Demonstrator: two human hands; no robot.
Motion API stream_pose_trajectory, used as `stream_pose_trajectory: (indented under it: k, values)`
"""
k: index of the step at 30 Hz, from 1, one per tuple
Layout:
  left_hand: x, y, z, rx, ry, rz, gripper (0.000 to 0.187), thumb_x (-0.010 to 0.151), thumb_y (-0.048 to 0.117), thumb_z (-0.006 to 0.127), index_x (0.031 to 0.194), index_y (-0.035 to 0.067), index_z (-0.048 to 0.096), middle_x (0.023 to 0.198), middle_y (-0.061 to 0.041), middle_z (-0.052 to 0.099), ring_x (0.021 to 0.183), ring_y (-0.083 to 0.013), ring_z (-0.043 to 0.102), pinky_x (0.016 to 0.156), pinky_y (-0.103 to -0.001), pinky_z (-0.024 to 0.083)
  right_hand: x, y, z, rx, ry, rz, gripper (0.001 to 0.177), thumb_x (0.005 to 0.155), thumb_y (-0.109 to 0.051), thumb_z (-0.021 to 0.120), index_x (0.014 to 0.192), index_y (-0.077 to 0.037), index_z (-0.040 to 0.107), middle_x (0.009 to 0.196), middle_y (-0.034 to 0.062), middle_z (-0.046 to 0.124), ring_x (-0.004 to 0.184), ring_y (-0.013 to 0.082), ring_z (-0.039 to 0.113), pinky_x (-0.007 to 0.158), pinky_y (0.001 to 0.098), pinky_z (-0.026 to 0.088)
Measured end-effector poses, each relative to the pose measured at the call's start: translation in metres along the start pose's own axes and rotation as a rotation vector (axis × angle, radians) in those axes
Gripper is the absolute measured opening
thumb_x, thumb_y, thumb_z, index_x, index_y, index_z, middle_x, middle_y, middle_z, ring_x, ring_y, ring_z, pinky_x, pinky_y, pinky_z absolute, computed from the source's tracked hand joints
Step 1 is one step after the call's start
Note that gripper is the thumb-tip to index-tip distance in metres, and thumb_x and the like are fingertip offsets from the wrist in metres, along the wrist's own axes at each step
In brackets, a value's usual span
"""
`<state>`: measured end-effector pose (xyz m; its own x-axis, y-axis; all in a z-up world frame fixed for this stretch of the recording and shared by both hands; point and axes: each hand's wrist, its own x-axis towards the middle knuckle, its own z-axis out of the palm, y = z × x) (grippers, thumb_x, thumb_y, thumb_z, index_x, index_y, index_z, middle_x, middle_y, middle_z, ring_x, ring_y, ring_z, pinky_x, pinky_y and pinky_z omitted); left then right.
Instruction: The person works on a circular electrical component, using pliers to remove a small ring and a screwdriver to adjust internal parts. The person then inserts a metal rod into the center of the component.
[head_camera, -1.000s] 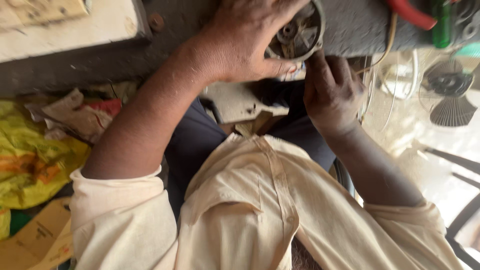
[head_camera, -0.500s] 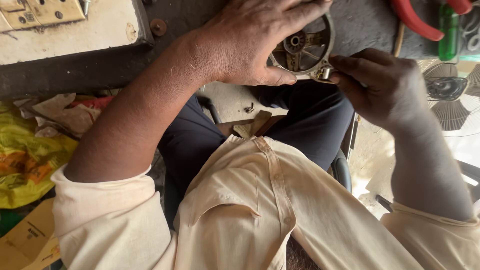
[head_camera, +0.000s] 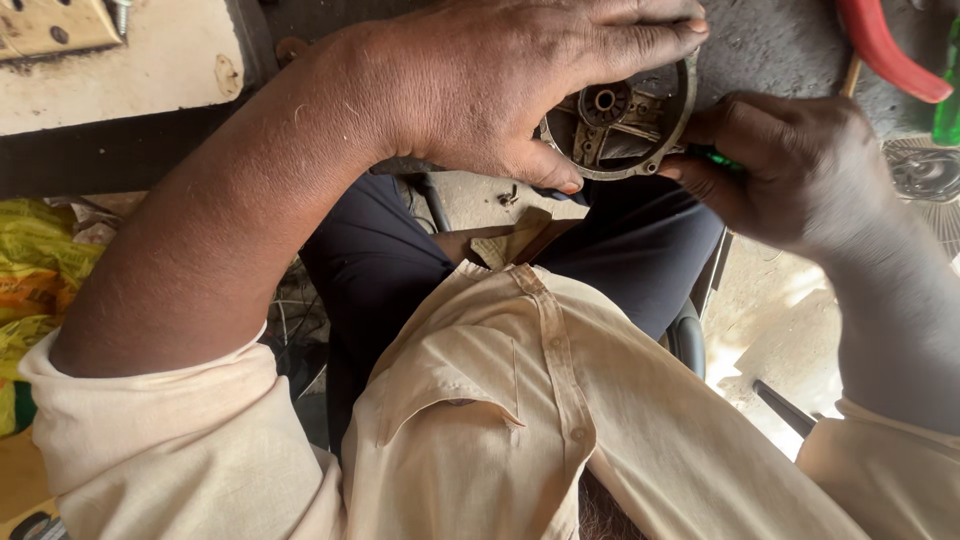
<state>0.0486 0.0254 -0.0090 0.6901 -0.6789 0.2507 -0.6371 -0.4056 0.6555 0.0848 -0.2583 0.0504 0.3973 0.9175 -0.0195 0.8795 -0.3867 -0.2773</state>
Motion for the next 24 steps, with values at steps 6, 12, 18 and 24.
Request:
stream_pose_trajectory:
  k: [6, 12, 18, 24]
  values:
    - [0.003, 0.004, 0.0, 0.053, 0.049, -0.013, 0.112, 0.07, 0.058, 0.098, 0.158, 0.015, 0.044, 0.158, -0.006, 0.045, 0.139, -0.0257, 0.051, 0.115, -0.04, 0.044, -0.003, -0.015, 0.011, -0.023, 0.097, 0.051, 0.018, 0.094, -0.016, 0.085, 0.09, -0.005, 0.071, 0.072, 0.0047, 0.066, 0.055, 0.019, 0.064, 0.049, 0.033, 0.05]
    - [0.003, 0.005, 0.002, 0.074, 0.127, 0.082, 0.107, 0.071, 0.054, 0.098, 0.155, 0.008, 0.051, 0.152, -0.006, 0.052, 0.134, -0.0239, 0.055, 0.115, -0.039, 0.047, 0.001, -0.022, -0.008, -0.07, -0.012, 0.022, 0.016, 0.086, -0.016, 0.083, 0.088, -0.004, 0.075, 0.071, 0.0057, 0.07, 0.052, 0.0178, 0.065, 0.044, 0.0307, 0.05]
    - [0.002, 0.004, 0.004, 0.098, 0.184, 0.112, 0.101, 0.071, 0.051, 0.099, 0.152, 0.007, 0.056, 0.149, -0.005, 0.055, 0.132, -0.0216, 0.058, 0.113, -0.035, 0.05, -0.002, -0.017, 0.003, 0.037, 0.016, 0.019, 0.016, 0.093, -0.014, 0.082, 0.093, -0.002, 0.072, 0.076, 0.008, 0.07, 0.06, 0.0208, 0.068, 0.051, 0.0333, 0.052]
    - [0.004, 0.005, -0.001, 0.119, 0.168, 0.131, 0.1, 0.072, 0.062, 0.096, 0.147, 0.006, 0.06, 0.144, -0.006, 0.057, 0.129, -0.0233, 0.058, 0.111, -0.038, 0.05, -0.006, -0.02, 0.004, 0.04, 0.036, -0.003, 0.018, 0.091, -0.015, 0.083, 0.094, 0.0, 0.073, 0.076, 0.0123, 0.07, 0.057, 0.0228, 0.067, 0.049, 0.0354, 0.052]
